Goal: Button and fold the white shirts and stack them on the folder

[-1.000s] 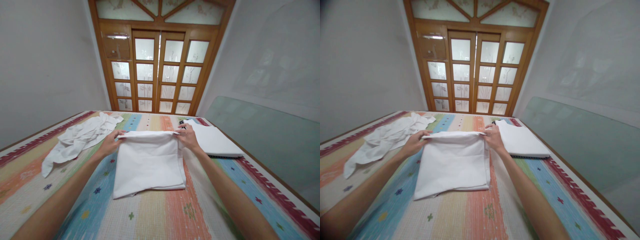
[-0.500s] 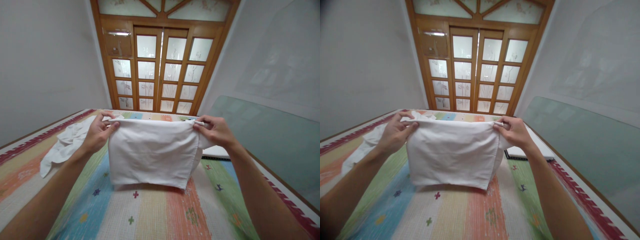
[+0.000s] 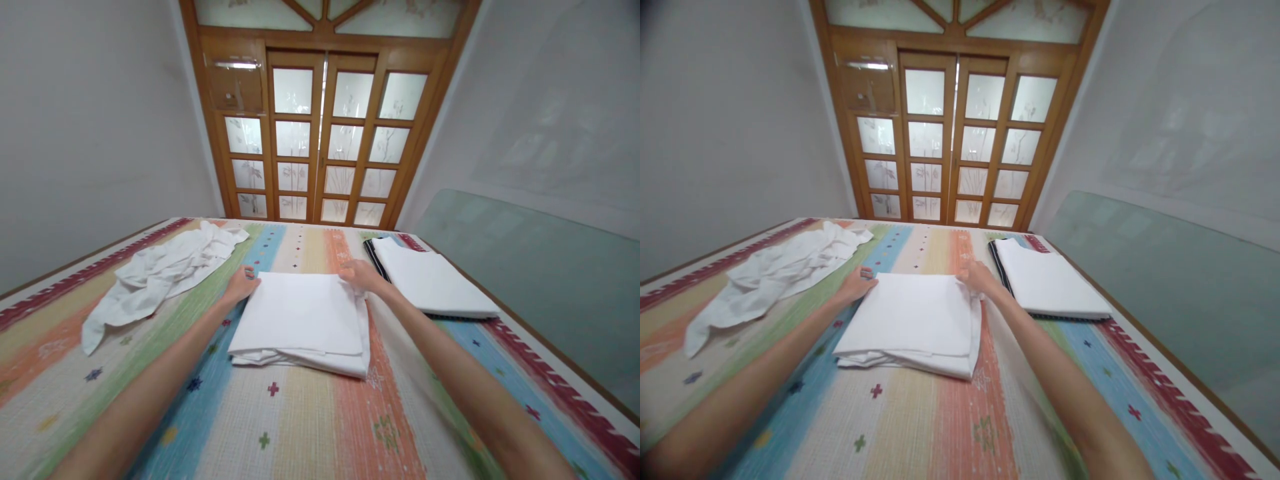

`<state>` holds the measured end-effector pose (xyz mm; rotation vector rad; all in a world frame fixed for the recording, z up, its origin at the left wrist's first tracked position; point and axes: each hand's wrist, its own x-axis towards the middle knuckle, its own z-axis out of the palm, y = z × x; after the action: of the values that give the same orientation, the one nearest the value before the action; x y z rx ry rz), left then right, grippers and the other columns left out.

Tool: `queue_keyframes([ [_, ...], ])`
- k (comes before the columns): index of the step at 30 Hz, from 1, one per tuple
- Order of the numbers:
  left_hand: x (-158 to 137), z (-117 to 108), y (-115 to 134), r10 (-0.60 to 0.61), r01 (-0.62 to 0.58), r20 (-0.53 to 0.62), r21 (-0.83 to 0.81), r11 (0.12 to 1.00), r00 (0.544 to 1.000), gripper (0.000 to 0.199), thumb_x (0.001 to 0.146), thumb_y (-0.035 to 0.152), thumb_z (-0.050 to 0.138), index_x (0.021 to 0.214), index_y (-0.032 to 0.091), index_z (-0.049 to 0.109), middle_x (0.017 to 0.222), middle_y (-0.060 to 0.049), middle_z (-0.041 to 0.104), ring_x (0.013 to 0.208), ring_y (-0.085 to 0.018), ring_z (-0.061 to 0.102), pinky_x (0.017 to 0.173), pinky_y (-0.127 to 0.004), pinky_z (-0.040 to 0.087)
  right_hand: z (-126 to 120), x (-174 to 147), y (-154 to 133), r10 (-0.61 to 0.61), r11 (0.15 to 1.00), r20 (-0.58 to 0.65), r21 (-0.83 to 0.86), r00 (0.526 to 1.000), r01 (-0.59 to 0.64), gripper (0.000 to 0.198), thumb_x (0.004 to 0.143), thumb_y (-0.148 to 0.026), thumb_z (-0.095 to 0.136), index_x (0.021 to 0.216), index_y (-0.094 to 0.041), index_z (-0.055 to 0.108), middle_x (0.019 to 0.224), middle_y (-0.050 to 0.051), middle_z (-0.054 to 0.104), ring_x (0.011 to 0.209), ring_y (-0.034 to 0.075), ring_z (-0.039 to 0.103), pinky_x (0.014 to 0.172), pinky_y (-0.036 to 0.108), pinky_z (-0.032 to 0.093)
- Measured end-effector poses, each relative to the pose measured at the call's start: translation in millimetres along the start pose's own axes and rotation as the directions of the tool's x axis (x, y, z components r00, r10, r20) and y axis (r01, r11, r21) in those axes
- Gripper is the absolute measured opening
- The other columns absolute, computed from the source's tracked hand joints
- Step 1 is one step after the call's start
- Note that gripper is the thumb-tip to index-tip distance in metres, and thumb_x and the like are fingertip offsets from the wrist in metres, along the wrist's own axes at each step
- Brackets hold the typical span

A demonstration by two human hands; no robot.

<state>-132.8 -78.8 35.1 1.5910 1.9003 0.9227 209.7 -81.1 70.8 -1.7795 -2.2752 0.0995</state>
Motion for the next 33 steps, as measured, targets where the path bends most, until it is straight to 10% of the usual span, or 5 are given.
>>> queue_keyframes([
  [7,-42,0,-12,0.504,-0.511,0.093,0.236,0.826,0.859,0.037,0.086,0.033,0.049,0.117,0.016,0.054,0.127,-0.012,0.059,0.123,-0.026,0.052,0.108,-0.044,0.037,13,-90,-46,-0.491,0.867,0.105,0.155,0.865,0.474,0.069,0.090,-0.059,0.050,0.142,-0.013,0.047,0.151,0.016,0.037,0.143,0.030,0.029,0.116,0.048,0.026],
  [11,-82,8,-13,0.553,-0.647,0.361,0.230,0.727,0.751,0.056,0.094,0.052,0.038,0.138,0.018,0.045,0.153,-0.010,0.038,0.143,-0.026,0.029,0.116,-0.044,0.025,29,-139,-65,-0.598,0.799,0.221,0.237,0.770,0.552,0.084,0.090,-0.065,0.043,0.153,-0.013,0.023,0.158,0.015,0.021,0.147,0.027,0.013,0.119,0.044,0.020],
  [16,-109,12,-22,0.570,-0.787,0.594,0.189,0.587,0.568,0.065,0.097,0.056,0.030,0.154,0.027,0.018,0.161,-0.005,0.018,0.148,-0.025,0.013,0.119,-0.045,0.012,47,-163,-72,-0.578,0.813,0.174,0.204,0.797,0.545,0.071,0.098,-0.052,0.037,0.155,-0.019,0.014,0.161,0.011,0.011,0.148,0.027,0.002,0.120,0.050,0.009],
  [26,-120,8,-16,0.599,-0.837,0.612,0.213,0.504,0.517,0.067,0.097,0.056,0.032,0.154,0.033,0.006,0.161,-0.002,0.010,0.148,-0.028,0.008,0.119,-0.052,0.009,51,-163,-66,-0.589,0.806,0.132,0.157,0.797,0.570,0.057,0.101,-0.033,0.035,0.154,-0.023,0.019,0.161,0.005,0.018,0.148,0.023,0.005,0.120,0.048,0.015],
  [33,-144,23,-12,0.536,-0.769,0.579,0.285,0.573,0.614,0.070,0.096,0.059,0.030,0.154,0.029,0.005,0.161,-0.005,0.009,0.148,-0.030,0.004,0.118,-0.056,0.008,47,-152,-38,-0.612,0.791,0.155,0.132,0.776,0.598,0.065,0.093,-0.012,0.042,0.153,-0.028,0.023,0.157,0.004,0.028,0.147,0.020,0.014,0.119,0.049,0.019],
])
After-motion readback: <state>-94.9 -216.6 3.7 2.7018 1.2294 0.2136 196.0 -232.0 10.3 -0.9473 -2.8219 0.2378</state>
